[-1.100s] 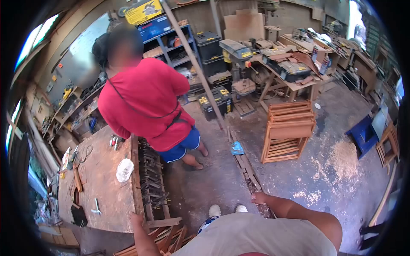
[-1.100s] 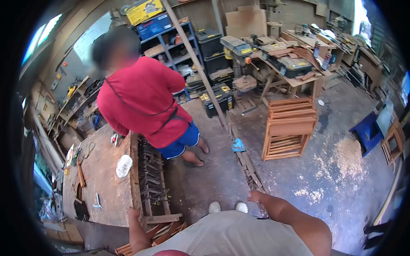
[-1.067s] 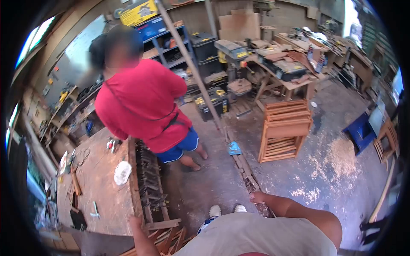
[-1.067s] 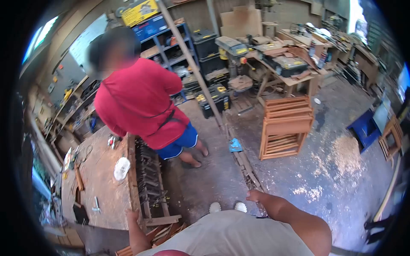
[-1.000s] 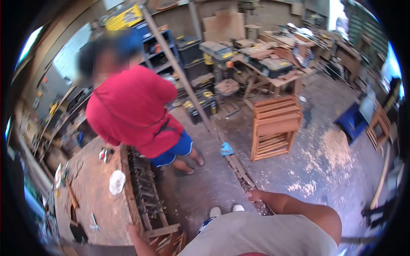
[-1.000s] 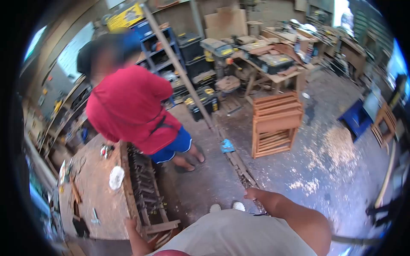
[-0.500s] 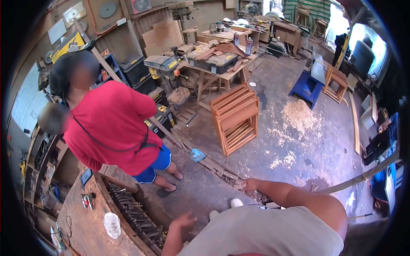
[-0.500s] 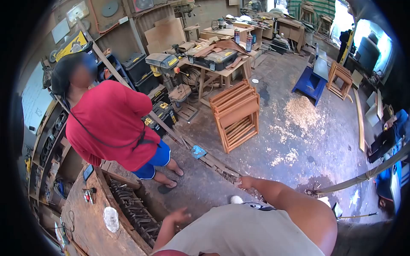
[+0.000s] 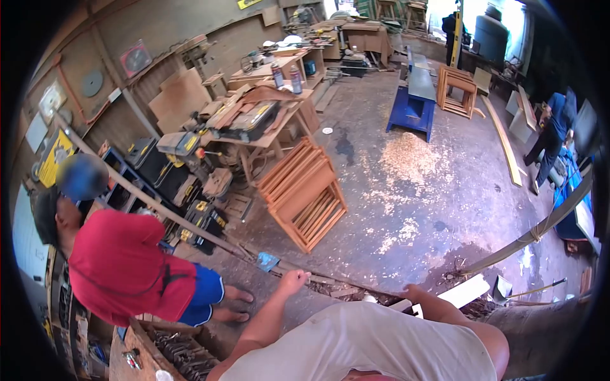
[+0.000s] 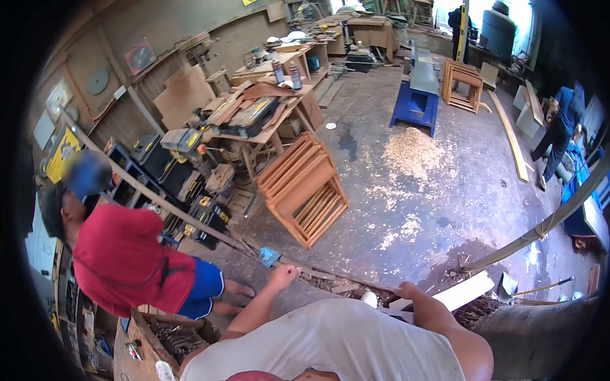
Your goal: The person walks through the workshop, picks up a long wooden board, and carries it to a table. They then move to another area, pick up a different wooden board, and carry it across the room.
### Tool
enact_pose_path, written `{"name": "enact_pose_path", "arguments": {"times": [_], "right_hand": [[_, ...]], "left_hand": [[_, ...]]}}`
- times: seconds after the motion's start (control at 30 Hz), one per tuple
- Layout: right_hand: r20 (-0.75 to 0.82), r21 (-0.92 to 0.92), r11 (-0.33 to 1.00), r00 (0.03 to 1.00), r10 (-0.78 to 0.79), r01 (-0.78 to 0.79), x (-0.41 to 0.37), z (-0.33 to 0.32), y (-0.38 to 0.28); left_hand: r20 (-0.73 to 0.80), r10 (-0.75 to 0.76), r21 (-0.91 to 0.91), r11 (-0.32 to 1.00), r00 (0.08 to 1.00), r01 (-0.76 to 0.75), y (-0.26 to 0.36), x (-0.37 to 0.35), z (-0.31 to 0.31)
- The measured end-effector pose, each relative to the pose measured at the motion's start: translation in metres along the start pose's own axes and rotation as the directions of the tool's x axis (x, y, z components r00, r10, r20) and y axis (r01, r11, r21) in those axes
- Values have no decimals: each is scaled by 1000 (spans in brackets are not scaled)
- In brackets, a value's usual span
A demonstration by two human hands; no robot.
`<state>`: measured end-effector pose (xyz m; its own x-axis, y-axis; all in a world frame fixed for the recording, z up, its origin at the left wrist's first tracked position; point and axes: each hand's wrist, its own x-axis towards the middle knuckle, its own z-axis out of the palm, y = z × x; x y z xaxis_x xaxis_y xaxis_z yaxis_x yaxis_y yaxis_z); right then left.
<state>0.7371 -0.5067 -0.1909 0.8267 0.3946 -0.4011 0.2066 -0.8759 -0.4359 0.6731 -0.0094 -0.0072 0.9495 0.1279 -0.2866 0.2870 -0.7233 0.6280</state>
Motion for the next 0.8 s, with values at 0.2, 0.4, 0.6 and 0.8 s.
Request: {"name": "enact_pose_path", "arguments": {"times": [0.2,0.4,0.6,0.8], "right_hand": [[257,238,902,919,300,-361,12,-70,106],[181,334,825,890,419,-456,105,-109,118],[196,354,854,923,331,-381,245,-168,97],[169,251,905,936,308,-343,372,-288,115]], "left_hand": [[-33,-30,73,997,999,32,-34,82,70],[166,-268,94,962,949,255,-40,165,79],[378,-162,95,986,912,136,-93,342,134],[226,99,-265,964,969,-37,74,578,73]]}}
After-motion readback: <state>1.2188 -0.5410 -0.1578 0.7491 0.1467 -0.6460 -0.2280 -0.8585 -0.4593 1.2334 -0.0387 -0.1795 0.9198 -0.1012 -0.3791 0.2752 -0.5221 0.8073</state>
